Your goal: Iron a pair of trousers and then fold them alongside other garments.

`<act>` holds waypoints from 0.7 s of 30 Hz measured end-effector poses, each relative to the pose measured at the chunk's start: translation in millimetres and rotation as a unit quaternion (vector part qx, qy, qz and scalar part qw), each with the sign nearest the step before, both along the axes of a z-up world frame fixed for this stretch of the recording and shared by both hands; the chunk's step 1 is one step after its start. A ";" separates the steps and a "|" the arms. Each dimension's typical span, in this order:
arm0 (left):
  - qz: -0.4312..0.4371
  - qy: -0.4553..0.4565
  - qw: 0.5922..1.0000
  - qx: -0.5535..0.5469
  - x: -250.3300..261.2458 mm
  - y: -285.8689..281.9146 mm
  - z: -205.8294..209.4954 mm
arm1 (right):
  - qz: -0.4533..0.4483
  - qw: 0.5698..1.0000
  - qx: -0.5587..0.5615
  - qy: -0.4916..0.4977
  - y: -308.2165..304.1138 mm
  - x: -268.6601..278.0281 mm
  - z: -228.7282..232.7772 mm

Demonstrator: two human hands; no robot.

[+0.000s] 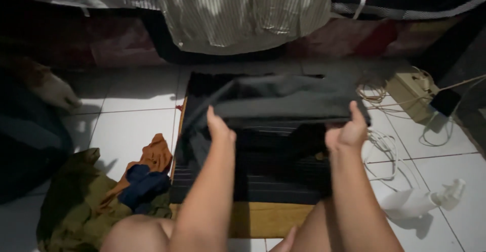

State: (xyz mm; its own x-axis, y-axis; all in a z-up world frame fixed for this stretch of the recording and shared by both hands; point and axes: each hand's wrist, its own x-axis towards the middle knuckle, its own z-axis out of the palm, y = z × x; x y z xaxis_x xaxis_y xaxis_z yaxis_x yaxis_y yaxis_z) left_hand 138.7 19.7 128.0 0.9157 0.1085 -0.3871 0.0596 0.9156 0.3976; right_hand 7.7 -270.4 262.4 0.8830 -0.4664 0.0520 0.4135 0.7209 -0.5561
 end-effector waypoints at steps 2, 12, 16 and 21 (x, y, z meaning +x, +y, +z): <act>-0.002 -0.034 0.999 0.016 32.0 0.5 30.2 | -0.017 0.999 -0.021 -0.022 -15.0 -9.0 10.2; -0.091 -0.032 0.991 0.098 20.9 37.1 -19.9 | -0.040 0.996 0.072 0.046 7.2 -69.5 -76.7; -0.109 0.155 0.981 0.034 -19.7 64.0 -161.0 | -0.044 0.944 0.157 0.288 -15.8 -98.6 -224.3; -0.053 0.326 0.918 0.222 -74.4 75.1 -149.2 | -0.032 0.899 0.148 0.412 -28.6 -97.3 -247.4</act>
State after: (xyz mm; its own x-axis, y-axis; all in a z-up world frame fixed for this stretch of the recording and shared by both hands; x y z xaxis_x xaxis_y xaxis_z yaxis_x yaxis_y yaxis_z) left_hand 64.3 94.8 -21.2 0.5198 0.3114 -0.7955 0.4963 0.6479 0.5778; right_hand -89.6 -299.0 15.1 0.5366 -0.4034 -0.7411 -0.0045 0.8769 -0.4806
